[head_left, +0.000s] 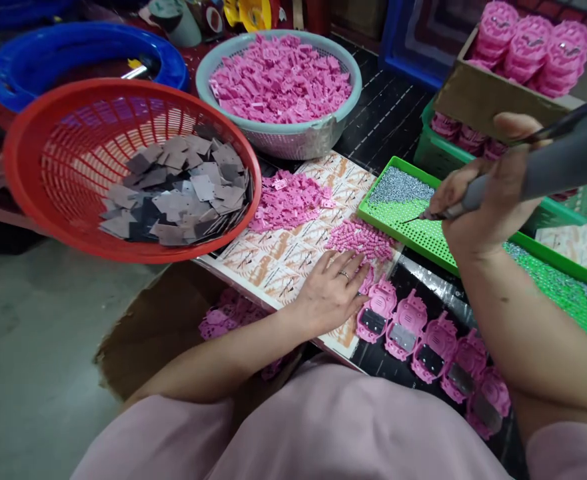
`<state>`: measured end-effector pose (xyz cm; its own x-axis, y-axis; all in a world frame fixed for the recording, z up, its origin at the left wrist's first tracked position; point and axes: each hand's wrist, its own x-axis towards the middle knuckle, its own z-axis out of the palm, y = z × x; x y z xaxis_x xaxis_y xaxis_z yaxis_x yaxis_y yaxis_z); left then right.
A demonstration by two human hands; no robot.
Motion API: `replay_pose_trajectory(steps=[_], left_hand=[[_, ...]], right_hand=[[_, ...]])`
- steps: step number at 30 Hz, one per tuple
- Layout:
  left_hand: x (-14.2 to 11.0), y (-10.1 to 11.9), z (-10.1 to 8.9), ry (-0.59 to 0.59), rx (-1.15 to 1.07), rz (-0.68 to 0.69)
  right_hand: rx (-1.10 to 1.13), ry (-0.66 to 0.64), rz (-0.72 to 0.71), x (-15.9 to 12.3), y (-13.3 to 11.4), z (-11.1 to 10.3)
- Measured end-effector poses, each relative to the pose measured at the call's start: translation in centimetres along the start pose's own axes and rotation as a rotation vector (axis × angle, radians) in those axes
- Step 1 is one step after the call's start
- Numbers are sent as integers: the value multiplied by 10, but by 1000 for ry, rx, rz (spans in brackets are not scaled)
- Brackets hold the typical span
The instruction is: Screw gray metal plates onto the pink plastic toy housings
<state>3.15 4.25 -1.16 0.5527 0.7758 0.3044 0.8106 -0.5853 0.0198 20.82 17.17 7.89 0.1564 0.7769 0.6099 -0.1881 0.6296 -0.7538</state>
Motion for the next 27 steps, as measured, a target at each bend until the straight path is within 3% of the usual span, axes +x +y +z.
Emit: replay_pose_trajectory(steps=[4,15,27], left_hand=[[0,-1,-1,10,-20,14],[0,0,-6,22,-61,3],[-1,-1,-5,34,-112,-11]], right_hand=[[10,-15,-28,-5,17,13],[-60,-34,-22,-9,32,10],[-37,-62,-49,-11,32,9]])
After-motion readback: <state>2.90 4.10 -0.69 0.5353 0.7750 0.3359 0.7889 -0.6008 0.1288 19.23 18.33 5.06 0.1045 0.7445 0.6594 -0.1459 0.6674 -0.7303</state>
